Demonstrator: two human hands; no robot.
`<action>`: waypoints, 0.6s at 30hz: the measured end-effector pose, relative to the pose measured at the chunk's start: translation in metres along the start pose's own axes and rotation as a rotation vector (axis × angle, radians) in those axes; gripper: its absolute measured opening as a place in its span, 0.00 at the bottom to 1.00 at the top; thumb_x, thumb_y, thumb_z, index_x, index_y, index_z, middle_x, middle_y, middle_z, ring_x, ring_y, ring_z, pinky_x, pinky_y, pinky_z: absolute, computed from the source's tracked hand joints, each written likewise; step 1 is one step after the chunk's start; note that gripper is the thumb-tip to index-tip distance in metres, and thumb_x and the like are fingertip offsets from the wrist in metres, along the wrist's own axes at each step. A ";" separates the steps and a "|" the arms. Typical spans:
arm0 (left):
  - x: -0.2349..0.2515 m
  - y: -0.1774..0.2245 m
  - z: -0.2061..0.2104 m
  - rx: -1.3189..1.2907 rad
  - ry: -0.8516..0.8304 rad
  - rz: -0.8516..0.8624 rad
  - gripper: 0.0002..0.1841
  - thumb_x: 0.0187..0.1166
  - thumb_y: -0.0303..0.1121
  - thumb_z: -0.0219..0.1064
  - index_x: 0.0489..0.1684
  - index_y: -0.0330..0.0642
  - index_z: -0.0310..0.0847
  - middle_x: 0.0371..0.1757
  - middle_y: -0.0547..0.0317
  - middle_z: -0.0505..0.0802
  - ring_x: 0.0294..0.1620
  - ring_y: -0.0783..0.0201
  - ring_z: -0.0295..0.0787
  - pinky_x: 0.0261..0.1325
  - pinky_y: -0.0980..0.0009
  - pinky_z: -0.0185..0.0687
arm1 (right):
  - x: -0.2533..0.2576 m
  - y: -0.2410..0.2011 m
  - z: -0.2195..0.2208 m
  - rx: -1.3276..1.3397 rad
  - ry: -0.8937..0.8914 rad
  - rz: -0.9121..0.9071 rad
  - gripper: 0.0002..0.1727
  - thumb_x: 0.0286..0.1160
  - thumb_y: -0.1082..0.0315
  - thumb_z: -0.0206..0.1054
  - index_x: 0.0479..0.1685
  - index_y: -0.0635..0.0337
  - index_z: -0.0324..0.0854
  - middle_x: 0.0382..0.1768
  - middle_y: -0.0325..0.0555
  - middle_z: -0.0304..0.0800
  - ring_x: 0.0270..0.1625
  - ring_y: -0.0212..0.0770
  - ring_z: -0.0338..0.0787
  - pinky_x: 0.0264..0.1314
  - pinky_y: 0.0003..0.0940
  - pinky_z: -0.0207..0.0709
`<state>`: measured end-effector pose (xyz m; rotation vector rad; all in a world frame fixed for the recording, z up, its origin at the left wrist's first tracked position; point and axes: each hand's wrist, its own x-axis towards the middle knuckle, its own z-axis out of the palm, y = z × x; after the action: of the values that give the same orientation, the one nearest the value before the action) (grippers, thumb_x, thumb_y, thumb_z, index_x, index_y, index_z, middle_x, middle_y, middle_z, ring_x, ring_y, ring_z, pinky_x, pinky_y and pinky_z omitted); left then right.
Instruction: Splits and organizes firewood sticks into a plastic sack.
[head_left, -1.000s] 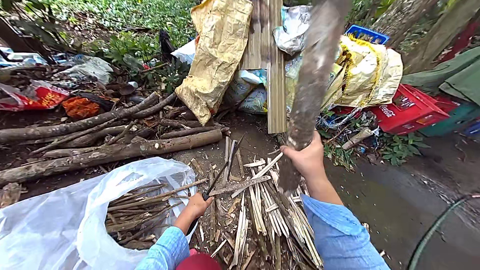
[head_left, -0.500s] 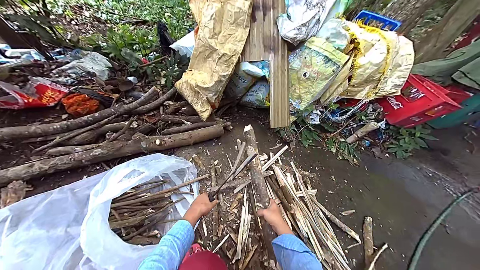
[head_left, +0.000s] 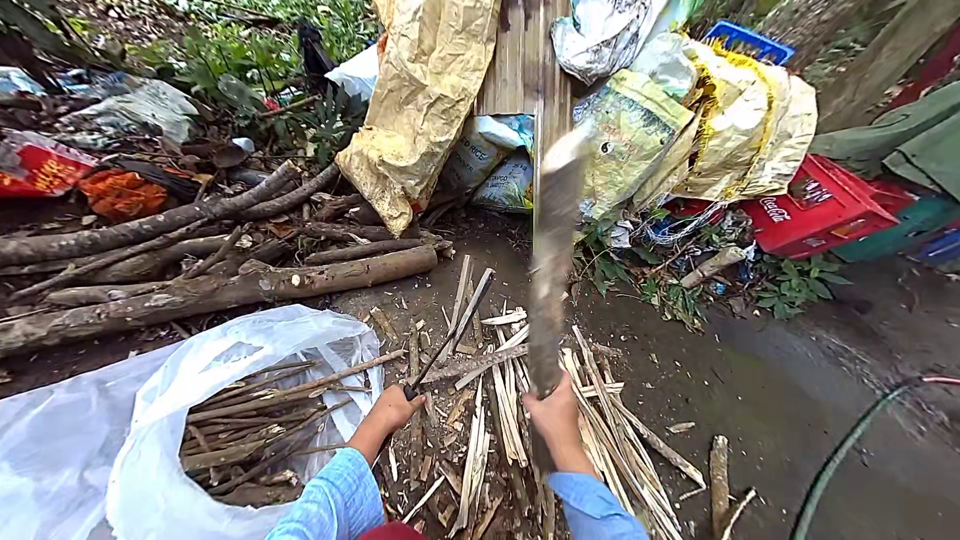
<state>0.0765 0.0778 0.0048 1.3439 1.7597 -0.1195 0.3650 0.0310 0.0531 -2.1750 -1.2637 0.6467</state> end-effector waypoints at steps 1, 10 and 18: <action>0.001 0.000 0.001 0.007 -0.005 -0.007 0.32 0.87 0.55 0.62 0.70 0.30 0.77 0.61 0.32 0.88 0.62 0.41 0.89 0.69 0.44 0.79 | 0.000 0.014 0.016 -0.194 -0.179 0.102 0.49 0.57 0.64 0.83 0.83 0.65 0.63 0.59 0.65 0.90 0.62 0.63 0.91 0.66 0.63 0.81; 0.012 -0.020 0.011 0.075 -0.031 -0.043 0.33 0.87 0.55 0.62 0.69 0.27 0.78 0.63 0.30 0.88 0.65 0.40 0.88 0.71 0.43 0.79 | -0.066 0.077 0.099 0.326 -0.391 0.313 0.45 0.42 0.77 0.86 0.71 0.71 0.73 0.55 0.68 0.89 0.59 0.60 0.89 0.64 0.60 0.81; 0.014 -0.049 0.064 -0.144 -0.029 0.022 0.33 0.87 0.52 0.65 0.71 0.25 0.74 0.62 0.27 0.88 0.65 0.37 0.87 0.72 0.42 0.77 | -0.077 0.080 0.095 0.205 -0.274 0.178 0.65 0.57 0.47 0.86 0.92 0.71 0.49 0.85 0.76 0.63 0.85 0.69 0.68 0.85 0.64 0.63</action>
<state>0.0734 0.0330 -0.0634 1.2511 1.6961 -0.0004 0.3202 -0.0504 -0.0593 -2.0929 -1.0851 1.1278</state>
